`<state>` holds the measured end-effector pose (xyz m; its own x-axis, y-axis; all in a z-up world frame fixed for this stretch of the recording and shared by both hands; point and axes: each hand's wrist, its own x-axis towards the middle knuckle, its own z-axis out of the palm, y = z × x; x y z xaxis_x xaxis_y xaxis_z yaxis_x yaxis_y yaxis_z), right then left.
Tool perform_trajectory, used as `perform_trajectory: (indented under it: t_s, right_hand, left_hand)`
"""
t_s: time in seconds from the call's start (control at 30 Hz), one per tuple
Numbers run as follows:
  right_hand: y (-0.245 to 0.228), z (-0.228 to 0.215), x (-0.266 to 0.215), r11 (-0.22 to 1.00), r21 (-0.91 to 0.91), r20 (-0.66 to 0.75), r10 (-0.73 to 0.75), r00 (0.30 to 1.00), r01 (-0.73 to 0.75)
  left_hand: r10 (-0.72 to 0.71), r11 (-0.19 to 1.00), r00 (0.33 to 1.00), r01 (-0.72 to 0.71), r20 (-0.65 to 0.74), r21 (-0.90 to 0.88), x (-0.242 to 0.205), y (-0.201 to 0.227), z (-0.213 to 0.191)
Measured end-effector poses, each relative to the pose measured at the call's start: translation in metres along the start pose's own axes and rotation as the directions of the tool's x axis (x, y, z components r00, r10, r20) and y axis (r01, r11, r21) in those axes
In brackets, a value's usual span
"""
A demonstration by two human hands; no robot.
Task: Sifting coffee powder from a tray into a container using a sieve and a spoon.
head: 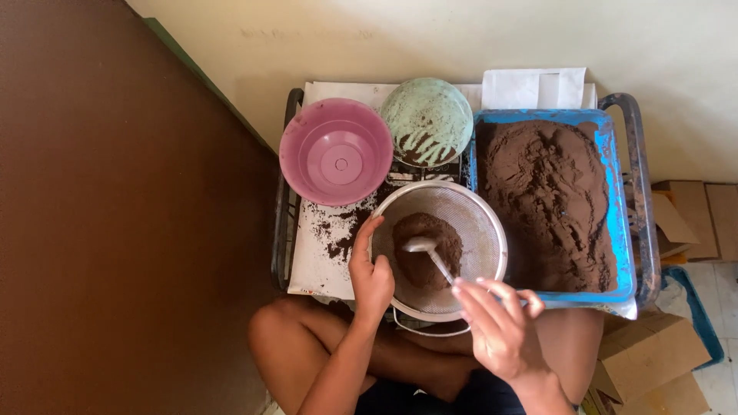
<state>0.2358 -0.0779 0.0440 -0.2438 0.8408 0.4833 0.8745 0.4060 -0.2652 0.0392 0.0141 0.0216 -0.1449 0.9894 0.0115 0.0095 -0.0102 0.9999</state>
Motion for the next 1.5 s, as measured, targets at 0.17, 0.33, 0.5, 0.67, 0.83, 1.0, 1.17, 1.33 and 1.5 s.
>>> perform_trajectory:
  t_s: [0.17, 0.33, 0.5, 0.67, 0.83, 1.0, 1.17, 1.33, 1.5]
  right_hand:
    - [-0.007, -0.015, 0.003, 1.0, 0.0, 0.007, 0.001, 1.0, -0.001]
    - [0.001, -0.041, -0.019, 0.999, -0.044, 0.068, 0.019, 0.997, -0.016]
    - [0.0, -0.058, -0.031, 0.992, -0.087, -0.07, 0.083, 0.994, -0.089]
    - [0.003, -0.051, -0.019, 0.985, -0.153, 0.028, 0.081, 0.996, -0.076]
    - [-0.012, -0.029, 0.022, 0.974, -0.222, 0.031, -0.042, 0.999, 0.047]
    - [-0.013, -0.021, 0.044, 0.995, -0.086, -0.056, -0.052, 0.997, 0.047]
    - [-0.008, -0.016, 0.044, 0.994, -0.112, -0.042, -0.021, 0.999, 0.016]
    - [-0.005, -0.018, 0.016, 0.994, -0.108, 0.012, 0.032, 0.999, -0.031]
    - [-0.012, -0.031, 0.005, 0.99, -0.107, 0.015, 0.094, 0.995, -0.092]
  left_hand:
    - [-0.022, 1.0, 1.0, 0.022, 0.004, 0.019, 0.001, 0.001, 0.002]
    - [-0.005, 1.0, 1.0, 0.005, 0.006, 0.026, 0.002, 0.001, 0.001]
    - [0.026, 0.999, 1.0, -0.027, 0.007, 0.046, 0.002, -0.004, 0.001]
    - [0.064, 0.996, 0.998, -0.064, 0.006, 0.056, 0.002, -0.003, 0.002]
    - [0.097, 0.993, 0.995, -0.097, 0.007, 0.066, 0.002, -0.002, 0.001]
    - [0.068, 0.996, 0.998, -0.068, 0.004, 0.062, 0.001, 0.0, 0.002]
    - [0.074, 0.995, 0.997, -0.074, 0.002, 0.067, 0.001, -0.002, 0.002]
    - [0.044, 0.997, 0.999, -0.044, 0.004, 0.067, 0.001, 0.002, 0.001]
    - [0.074, 0.995, 0.997, -0.074, 0.003, 0.064, 0.001, -0.002, 0.002]
